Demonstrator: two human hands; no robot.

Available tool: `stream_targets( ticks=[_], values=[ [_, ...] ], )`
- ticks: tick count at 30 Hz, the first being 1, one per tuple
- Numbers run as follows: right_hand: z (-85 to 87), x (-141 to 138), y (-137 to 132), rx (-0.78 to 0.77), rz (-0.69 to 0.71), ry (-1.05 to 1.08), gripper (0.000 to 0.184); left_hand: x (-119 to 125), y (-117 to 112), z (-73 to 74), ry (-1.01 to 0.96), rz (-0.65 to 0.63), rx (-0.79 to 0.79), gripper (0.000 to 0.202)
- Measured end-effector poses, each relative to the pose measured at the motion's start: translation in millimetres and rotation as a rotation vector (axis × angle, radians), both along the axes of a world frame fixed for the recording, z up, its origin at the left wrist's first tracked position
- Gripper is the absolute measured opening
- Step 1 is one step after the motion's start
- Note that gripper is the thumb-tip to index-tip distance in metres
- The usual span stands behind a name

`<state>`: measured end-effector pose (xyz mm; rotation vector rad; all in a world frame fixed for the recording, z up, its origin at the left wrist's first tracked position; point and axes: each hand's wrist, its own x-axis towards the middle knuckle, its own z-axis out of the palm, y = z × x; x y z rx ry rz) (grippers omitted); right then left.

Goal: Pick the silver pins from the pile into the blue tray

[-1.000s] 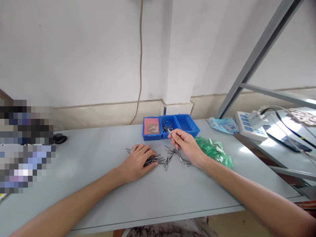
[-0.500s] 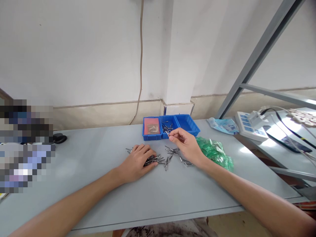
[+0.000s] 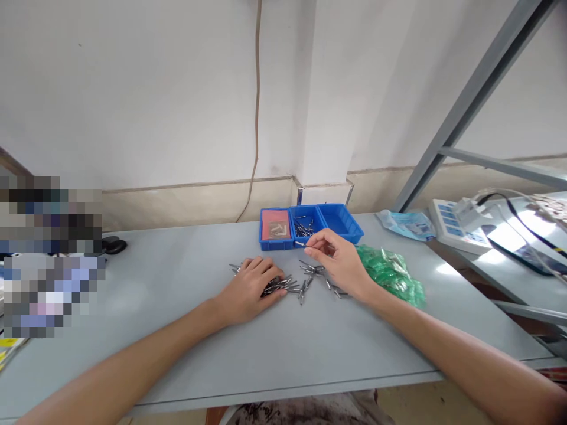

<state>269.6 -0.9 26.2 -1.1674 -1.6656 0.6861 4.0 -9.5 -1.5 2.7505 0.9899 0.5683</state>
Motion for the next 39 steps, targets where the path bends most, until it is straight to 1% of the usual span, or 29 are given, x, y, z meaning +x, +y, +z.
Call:
stream_targets(
  ticks=[7,15,31,39],
  values=[
    [2.2,-0.1,0.7,-0.052,0.026,0.081,0.016,-0.4,0.8,0.1,0.001,-0.007,-0.002,0.02],
    [6.0,-0.4,-0.9,-0.107,0.041,0.095,0.024,-0.9,0.9,-0.8,-0.012,-0.021,-0.007,0.02],
    [5.8,-1.2,-0.8,-0.12,0.051,0.1,0.024,-1.3,2.7,-6.0,-0.013,-0.043,-0.054,0.019],
    [3.7,-0.9,0.0,-0.114,0.061,0.116,0.024,-1.5,1.8,-5.5,-0.014,-0.046,-0.062,0.019]
  ],
)
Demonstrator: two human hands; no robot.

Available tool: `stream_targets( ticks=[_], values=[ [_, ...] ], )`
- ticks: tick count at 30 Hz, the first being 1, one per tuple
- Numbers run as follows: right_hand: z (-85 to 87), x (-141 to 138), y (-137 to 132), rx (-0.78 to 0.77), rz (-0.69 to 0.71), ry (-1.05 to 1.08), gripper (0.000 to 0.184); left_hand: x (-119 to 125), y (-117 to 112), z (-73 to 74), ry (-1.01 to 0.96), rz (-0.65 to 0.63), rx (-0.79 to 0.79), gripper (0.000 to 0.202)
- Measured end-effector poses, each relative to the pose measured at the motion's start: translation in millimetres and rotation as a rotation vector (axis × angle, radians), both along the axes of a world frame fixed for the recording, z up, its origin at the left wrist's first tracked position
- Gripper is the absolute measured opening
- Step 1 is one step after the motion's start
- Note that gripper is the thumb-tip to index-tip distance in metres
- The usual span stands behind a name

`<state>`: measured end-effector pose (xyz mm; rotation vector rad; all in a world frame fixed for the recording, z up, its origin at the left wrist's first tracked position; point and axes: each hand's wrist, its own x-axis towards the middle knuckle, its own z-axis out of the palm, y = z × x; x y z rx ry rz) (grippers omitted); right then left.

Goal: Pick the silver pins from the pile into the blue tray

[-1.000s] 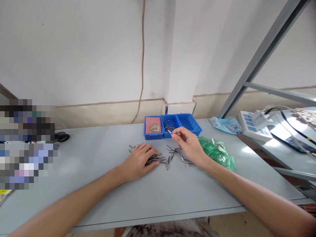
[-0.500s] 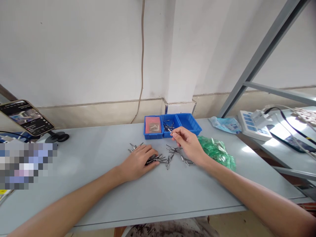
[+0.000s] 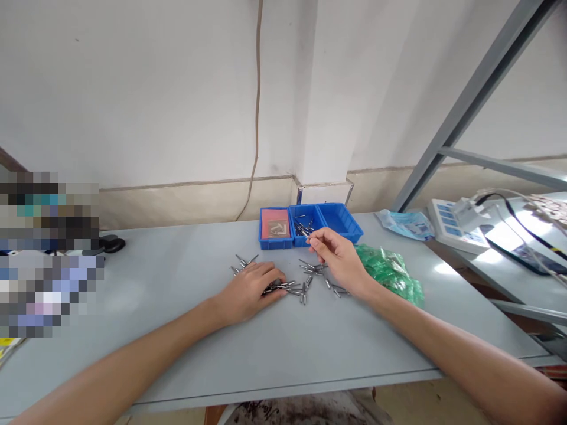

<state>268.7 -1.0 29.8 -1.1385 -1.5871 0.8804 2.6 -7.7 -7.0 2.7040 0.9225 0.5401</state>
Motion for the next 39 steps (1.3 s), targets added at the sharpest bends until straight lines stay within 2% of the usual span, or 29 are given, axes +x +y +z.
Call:
stream_targets(
  ticks=[39],
  values=[
    [-0.9,0.2,0.4,-0.006,0.001,0.016,0.026,0.6,-1.8,3.5,0.002,-0.001,0.015,0.016]
  ],
)
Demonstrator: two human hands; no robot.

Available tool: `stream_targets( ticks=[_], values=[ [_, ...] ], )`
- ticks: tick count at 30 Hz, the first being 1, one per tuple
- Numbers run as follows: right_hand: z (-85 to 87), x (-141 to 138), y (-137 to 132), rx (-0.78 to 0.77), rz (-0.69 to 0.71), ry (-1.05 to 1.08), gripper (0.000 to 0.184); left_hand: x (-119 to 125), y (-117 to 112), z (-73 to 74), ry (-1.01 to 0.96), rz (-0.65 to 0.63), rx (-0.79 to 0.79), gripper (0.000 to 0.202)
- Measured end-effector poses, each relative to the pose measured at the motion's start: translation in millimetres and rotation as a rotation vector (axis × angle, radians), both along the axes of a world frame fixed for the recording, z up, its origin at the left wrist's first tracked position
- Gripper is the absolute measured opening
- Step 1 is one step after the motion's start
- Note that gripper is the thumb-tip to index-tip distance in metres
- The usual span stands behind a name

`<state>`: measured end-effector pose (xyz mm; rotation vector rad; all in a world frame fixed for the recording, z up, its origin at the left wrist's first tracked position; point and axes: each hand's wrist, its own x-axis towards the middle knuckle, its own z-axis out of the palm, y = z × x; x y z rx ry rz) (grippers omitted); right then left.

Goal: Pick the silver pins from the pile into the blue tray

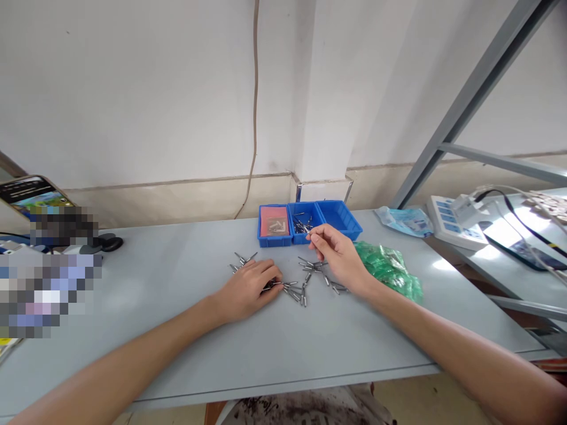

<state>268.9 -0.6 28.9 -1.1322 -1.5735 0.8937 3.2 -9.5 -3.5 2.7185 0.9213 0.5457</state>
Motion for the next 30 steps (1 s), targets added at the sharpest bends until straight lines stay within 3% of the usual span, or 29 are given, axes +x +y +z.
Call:
stream_targets(
  ticks=[22,30],
  values=[
    [-4.3,-1.8,2.5,-0.025,-0.004,0.113,0.021,1.2,-1.3,3.8,-0.029,0.012,0.033,0.012],
    [-2.6,-0.2,1.8,-0.01,-0.044,0.028,0.019,1.7,-1.3,4.4,-0.01,0.019,0.03,0.013]
  ],
)
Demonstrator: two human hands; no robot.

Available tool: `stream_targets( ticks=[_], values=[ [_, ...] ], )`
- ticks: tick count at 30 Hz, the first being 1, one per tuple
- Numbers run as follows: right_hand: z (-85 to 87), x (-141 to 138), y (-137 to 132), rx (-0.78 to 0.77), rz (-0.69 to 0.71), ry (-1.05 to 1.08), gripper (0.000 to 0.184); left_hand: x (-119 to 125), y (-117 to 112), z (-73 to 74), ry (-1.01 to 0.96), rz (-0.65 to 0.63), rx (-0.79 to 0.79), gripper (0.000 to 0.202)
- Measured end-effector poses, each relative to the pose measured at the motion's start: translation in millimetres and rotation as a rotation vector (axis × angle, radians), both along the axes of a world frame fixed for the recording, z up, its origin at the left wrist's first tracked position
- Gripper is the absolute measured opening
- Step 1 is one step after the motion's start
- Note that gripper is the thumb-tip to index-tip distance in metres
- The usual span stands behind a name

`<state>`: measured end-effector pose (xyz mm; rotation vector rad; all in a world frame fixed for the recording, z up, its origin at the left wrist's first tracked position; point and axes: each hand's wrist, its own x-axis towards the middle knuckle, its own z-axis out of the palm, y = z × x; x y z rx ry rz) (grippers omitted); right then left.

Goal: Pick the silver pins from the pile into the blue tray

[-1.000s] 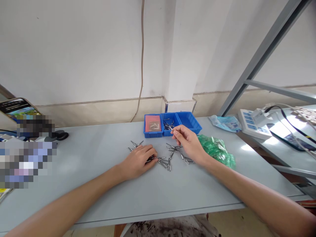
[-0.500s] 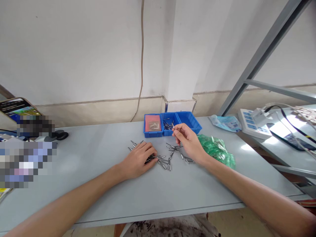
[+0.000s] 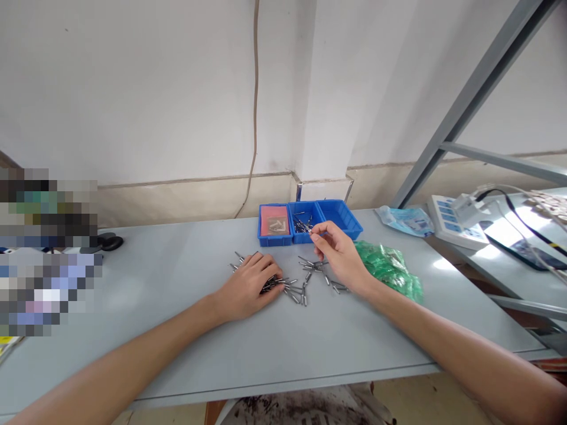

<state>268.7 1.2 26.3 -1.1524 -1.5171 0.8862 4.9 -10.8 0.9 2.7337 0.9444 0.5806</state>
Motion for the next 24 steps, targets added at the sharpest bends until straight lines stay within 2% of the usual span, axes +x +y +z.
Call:
stream_targets(
  ticks=[5,13,24],
  values=[
    [2.8,-1.1,-1.3,0.005,0.015,0.015,0.021,-0.2,0.8,0.0,0.005,-0.004,-0.001,0.014],
    [-0.4,1.0,3.3,-0.17,0.1,0.282,0.025,-0.2,0.5,-0.7,0.003,0.002,0.017,0.012],
    [2.5,-4.1,0.3,-0.163,0.081,0.265,0.028,-0.7,1.1,-1.1,-0.002,-0.006,0.009,0.012]
  ],
)
